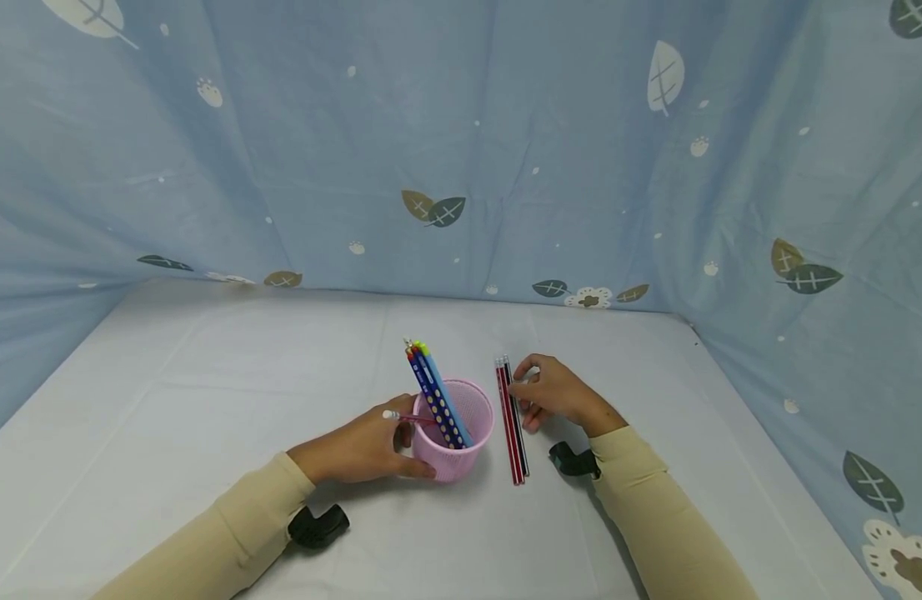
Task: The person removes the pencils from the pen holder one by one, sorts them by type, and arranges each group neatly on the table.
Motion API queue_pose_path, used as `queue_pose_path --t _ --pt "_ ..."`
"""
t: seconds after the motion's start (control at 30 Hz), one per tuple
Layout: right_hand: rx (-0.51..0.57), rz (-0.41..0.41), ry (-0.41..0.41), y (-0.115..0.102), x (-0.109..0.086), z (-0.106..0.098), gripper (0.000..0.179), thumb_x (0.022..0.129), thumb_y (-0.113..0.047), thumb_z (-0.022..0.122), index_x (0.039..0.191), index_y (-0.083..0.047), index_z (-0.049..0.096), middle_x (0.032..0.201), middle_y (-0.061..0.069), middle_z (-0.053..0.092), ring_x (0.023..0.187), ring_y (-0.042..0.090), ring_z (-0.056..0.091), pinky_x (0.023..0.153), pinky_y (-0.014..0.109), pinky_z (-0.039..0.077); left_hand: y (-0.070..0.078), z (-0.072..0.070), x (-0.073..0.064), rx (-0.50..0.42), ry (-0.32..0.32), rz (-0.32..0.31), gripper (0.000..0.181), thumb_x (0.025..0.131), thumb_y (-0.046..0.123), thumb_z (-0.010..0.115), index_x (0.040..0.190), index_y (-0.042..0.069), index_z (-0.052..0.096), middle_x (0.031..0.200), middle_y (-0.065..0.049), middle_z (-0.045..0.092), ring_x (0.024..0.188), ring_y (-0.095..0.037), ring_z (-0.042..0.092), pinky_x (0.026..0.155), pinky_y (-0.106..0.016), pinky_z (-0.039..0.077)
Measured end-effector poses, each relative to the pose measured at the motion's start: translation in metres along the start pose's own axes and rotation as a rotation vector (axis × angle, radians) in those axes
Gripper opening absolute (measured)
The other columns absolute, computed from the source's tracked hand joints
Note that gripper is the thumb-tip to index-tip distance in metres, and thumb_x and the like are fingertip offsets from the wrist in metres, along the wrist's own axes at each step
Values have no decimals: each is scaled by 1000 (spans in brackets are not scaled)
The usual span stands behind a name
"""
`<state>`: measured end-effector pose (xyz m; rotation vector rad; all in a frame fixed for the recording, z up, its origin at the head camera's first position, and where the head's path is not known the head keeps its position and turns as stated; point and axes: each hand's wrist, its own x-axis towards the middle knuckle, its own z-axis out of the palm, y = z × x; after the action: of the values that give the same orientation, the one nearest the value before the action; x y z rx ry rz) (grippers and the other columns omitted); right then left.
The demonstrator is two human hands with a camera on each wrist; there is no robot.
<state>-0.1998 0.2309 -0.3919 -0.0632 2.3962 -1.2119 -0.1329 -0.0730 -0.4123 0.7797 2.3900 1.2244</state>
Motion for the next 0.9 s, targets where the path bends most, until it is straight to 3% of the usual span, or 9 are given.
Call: queue_pose_path --t 0.23,0.43,0.6,0.73,0.9 --pt "-75 -139 148 -9 -6 1 18 98 -24 63 105 -8 58 73 13 61 44 15 46 45 28 39 -1 1 0 -14 -10 -12 76 74 43 87 138 22 52 115 2 56 98 -17 54 82 -30 50" --pt "-57 -286 243 -24 -16 6 13 99 -22 61 100 -9 62 81 18 63 57 34 60 48 31 45 -4 1 2 4 4 -7 76 73 43 88 137 23 52 109 3 56 95 -15 53 78 -28 50" --pt "9 -362 294 -37 -27 12 11 100 -20 61 102 -9 62 87 20 63 74 46 61 53 37 53 -5 2 3 -3 -7 -8 78 73 42 88 139 23 51 113 3 56 96 -16 53 79 -29 50" --pt "12 -434 358 -48 -36 17 13 100 -20 61 108 -10 62 94 15 65 83 35 63 70 39 57 -3 1 3 0 -1 -12 78 73 43 88 139 23 51 113 3 56 97 -16 53 79 -29 50" --pt "-14 -509 399 -57 -43 25 17 99 -20 62 112 -9 62 104 6 65 95 19 62 85 37 52 -2 0 2 -1 -2 -7 75 74 42 88 137 23 52 111 1 56 96 -17 53 78 -28 50"
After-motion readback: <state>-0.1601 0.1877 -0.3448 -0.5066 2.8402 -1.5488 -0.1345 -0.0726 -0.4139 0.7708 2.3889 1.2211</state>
